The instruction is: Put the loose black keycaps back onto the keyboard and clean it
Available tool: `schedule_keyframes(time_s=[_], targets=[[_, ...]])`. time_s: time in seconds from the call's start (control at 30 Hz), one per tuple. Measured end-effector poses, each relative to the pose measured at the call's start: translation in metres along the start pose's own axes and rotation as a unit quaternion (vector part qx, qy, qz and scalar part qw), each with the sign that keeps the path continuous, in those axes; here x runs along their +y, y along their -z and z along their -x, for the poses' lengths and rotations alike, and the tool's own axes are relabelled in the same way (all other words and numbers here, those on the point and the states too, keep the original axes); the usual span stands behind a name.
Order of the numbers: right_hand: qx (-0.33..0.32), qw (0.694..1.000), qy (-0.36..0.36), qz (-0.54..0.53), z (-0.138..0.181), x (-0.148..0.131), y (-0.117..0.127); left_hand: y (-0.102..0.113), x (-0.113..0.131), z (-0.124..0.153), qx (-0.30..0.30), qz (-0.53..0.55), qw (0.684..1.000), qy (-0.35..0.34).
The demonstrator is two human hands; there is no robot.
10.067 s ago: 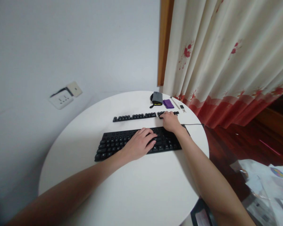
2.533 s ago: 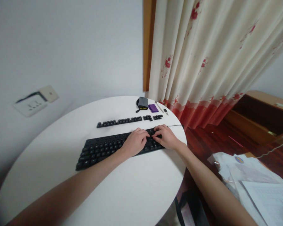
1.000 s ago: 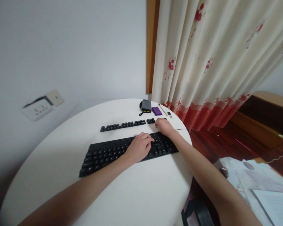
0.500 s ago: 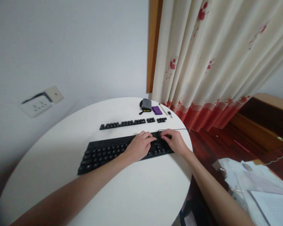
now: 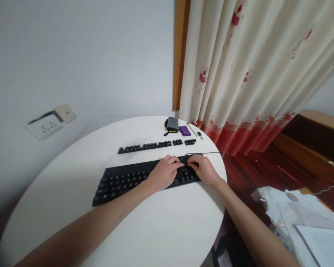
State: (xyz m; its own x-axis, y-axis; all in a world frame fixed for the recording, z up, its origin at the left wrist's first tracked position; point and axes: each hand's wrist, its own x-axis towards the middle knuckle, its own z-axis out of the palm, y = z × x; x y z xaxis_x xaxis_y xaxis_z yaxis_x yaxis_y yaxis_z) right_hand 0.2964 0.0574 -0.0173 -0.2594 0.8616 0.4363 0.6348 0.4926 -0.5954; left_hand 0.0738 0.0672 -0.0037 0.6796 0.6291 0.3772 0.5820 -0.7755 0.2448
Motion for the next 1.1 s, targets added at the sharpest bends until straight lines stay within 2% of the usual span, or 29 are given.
schedule_keyframes(time_s=[0.2,0.43,0.63,0.87,1.1], targets=[[-0.017,0.998,0.046,0.038,0.000,0.001,0.002,-0.001,0.000,0.000,0.000,0.002,1.000,-0.002],[-0.037,0.995,0.067,0.060,-0.002,0.002,0.002,-0.004,-0.001,0.000,0.003,0.006,1.000,0.000],[-0.027,0.995,0.060,0.070,0.004,-0.003,0.004,-0.003,-0.001,0.000,0.005,0.002,1.000,-0.003],[0.008,0.988,0.037,0.151,0.012,-0.011,0.001,-0.001,0.001,-0.001,0.004,-0.002,1.000,-0.001],[-0.020,0.984,0.011,0.176,0.011,-0.013,0.001,-0.003,0.001,-0.001,0.003,0.002,1.000,0.001]])
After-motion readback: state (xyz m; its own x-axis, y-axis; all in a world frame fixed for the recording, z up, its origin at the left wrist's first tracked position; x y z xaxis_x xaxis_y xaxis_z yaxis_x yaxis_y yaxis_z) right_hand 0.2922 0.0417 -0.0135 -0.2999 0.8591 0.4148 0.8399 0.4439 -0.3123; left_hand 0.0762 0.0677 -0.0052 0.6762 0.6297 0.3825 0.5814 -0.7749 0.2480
